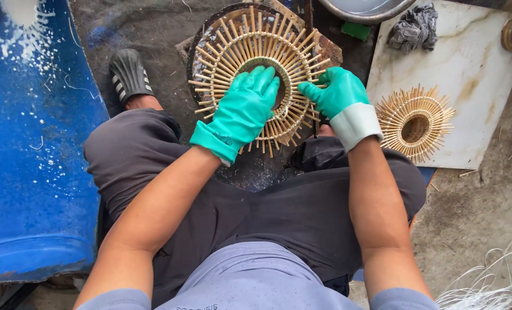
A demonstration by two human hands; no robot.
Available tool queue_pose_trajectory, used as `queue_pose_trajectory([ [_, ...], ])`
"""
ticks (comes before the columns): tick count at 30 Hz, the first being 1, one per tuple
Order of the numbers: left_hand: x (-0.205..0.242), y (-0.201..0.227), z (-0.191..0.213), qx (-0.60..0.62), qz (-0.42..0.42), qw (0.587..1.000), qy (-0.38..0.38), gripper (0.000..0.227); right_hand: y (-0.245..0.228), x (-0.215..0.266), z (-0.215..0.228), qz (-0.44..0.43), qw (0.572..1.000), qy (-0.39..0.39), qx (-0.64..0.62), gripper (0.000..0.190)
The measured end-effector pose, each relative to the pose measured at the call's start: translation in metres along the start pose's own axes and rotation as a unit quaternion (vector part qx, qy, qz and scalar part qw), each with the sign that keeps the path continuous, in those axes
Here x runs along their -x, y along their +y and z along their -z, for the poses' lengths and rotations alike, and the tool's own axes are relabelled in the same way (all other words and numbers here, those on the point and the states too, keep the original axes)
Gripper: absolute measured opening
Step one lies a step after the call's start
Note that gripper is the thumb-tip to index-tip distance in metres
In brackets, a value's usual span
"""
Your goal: Assembling and scraping bamboo slats to manufacture a circular decorative component.
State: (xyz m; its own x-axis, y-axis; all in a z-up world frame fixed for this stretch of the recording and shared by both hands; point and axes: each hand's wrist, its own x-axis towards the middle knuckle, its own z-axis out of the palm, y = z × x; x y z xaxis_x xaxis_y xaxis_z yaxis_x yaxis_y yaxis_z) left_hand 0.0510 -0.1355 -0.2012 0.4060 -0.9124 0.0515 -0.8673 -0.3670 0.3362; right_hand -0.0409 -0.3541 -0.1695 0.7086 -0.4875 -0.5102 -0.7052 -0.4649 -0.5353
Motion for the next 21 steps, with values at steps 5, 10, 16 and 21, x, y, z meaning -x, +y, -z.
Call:
queue_pose_trajectory([
  [5, -0.004, 0.001, 0.007, -0.004, 0.012, 0.999, -0.033, 0.072, 0.003, 0.000, -0.002, 0.017, 0.997, 0.043, 0.061, 0.059],
  [10, -0.009, 0.001, 0.012, 0.012, 0.024, 0.998, -0.051, 0.069, 0.016, -0.020, -0.011, 0.019, 0.998, 0.036, 0.052, 0.059],
  [16, -0.004, -0.015, 0.027, 0.058, 0.012, 0.998, 0.003, 0.054, 0.010, -0.021, 0.014, -0.013, 0.997, -0.077, 0.024, 0.057],
  [21, 0.037, -0.029, 0.053, 0.191, 0.258, 0.946, 0.037, 0.042, -0.007, 0.001, 0.035, -0.005, 0.995, 0.053, -0.079, 0.040],
])
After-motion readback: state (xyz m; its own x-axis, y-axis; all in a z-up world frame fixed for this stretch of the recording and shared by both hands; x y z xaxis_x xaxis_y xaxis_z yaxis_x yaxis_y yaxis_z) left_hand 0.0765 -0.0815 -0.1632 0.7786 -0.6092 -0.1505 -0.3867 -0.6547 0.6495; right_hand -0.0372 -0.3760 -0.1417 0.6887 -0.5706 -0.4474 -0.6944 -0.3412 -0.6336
